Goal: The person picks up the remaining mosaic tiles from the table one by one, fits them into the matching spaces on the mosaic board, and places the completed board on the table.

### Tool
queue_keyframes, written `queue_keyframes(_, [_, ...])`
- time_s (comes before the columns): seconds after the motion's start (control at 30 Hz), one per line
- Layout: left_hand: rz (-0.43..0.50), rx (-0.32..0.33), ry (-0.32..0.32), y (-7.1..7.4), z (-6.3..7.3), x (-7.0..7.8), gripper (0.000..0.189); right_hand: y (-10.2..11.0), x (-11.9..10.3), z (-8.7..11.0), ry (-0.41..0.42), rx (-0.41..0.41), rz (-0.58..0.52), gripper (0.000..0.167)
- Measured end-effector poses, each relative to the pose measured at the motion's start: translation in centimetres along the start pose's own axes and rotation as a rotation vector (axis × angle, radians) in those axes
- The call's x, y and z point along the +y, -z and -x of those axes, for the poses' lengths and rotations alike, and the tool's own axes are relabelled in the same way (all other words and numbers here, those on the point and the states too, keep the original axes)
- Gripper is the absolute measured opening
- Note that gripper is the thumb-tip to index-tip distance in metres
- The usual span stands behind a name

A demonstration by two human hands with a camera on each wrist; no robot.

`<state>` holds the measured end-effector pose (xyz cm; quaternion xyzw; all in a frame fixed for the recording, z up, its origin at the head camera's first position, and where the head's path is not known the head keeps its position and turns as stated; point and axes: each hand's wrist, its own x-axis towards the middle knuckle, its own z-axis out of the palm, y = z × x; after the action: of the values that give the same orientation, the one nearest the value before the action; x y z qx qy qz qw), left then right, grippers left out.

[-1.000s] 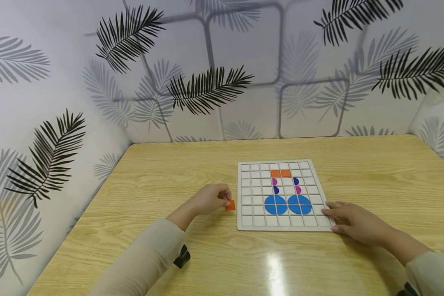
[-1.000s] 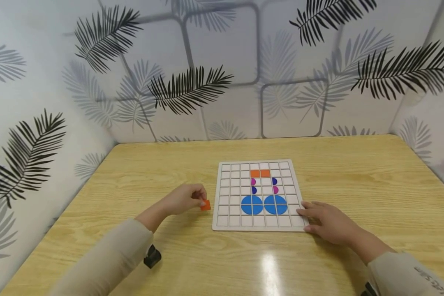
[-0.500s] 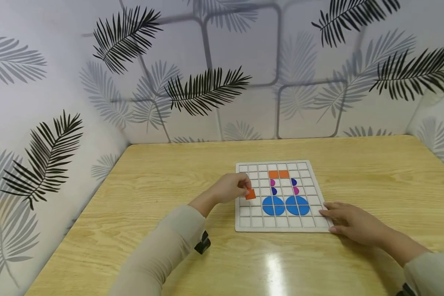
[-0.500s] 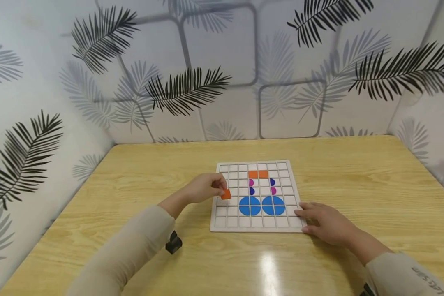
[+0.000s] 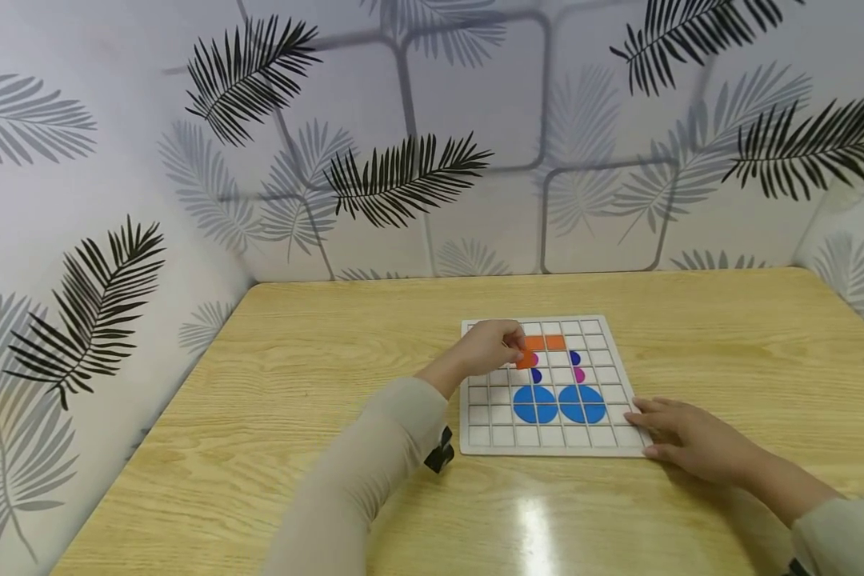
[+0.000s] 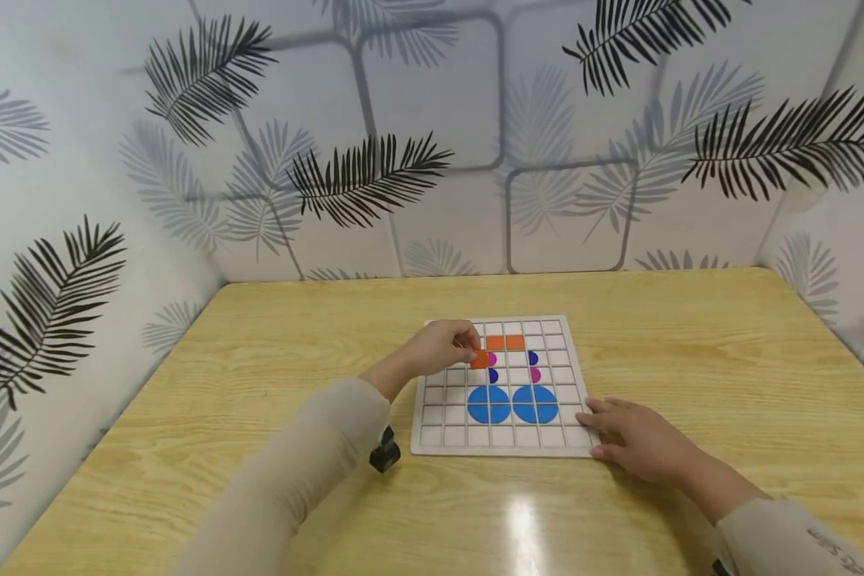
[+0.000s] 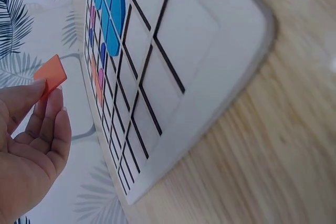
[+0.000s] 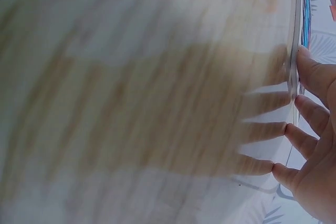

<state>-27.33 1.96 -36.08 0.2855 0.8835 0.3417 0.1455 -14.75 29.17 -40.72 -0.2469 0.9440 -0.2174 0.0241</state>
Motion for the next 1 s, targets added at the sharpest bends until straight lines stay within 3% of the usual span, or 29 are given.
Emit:
queue_keyframes(0.2, [0.002, 0.004, 0.004, -0.8, -1.7, 0.6, 0.005, 0.1, 0.2, 0.2, -0.001, 0.006, 0.002, 0.043])
queue_keyframes(0.63, [-0.062, 0.083, 0.037, -2.5, -5.5, 2.0, 0.009, 0.2, 0.4, 0.3, 0.002, 0.01, -0.001, 0.043])
queue_keyframes(1.0, [-0.155, 0.098, 0.036, -4.2, -7.3, 3.0, 0.016, 0.0, 0.5, 0.3, 0.021, 0.014, 0.0, 0.044])
